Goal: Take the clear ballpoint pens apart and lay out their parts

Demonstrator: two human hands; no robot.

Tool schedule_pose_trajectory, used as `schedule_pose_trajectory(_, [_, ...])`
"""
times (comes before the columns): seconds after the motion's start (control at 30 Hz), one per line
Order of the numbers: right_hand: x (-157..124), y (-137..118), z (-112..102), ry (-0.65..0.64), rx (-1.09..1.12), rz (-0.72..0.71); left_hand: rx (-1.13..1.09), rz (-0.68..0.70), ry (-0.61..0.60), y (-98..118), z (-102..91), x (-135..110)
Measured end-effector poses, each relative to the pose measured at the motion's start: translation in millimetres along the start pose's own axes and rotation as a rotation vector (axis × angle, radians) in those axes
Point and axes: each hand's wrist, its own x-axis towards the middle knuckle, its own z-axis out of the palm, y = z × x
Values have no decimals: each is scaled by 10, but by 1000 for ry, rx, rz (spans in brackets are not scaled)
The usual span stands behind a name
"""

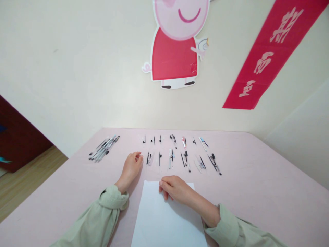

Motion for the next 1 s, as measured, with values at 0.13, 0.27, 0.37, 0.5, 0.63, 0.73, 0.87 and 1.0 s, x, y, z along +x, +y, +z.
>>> schedule_pose_trajectory(0.13, [9, 28, 14, 2, 7, -7, 48, 46, -50, -10, 2, -54])
schedule_pose_trajectory(0.27, [11, 23, 11, 2, 4, -6, 75, 102, -84, 17, 42, -114])
schedule_pose_trajectory(0.37, [7, 6, 1, 7, -4, -13, 74, 130, -97, 22, 79, -125])
schedule_pose_trajectory(0.5, [0, -12, -6, 8, -13, -8, 28, 135, -88, 22, 103, -121])
schedule_pose_trajectory(0.63, [-6, -20, -5, 10, -22, -3, -31, 165, -66, 48, 107, -127])
schedule_pose_trajectory(0.73, [-9, -16, -3, 11, -31, -6, -60, 170, -58, 69, 112, -133])
schedule_pose_trajectory(0.87, [-7, -1, 7, 19, -36, -16, -78, 192, -38, 87, 129, -147])
schedule_pose_trajectory(1.0, [3, 14, 15, 26, -38, -25, 11, 331, -33, 116, 146, -174])
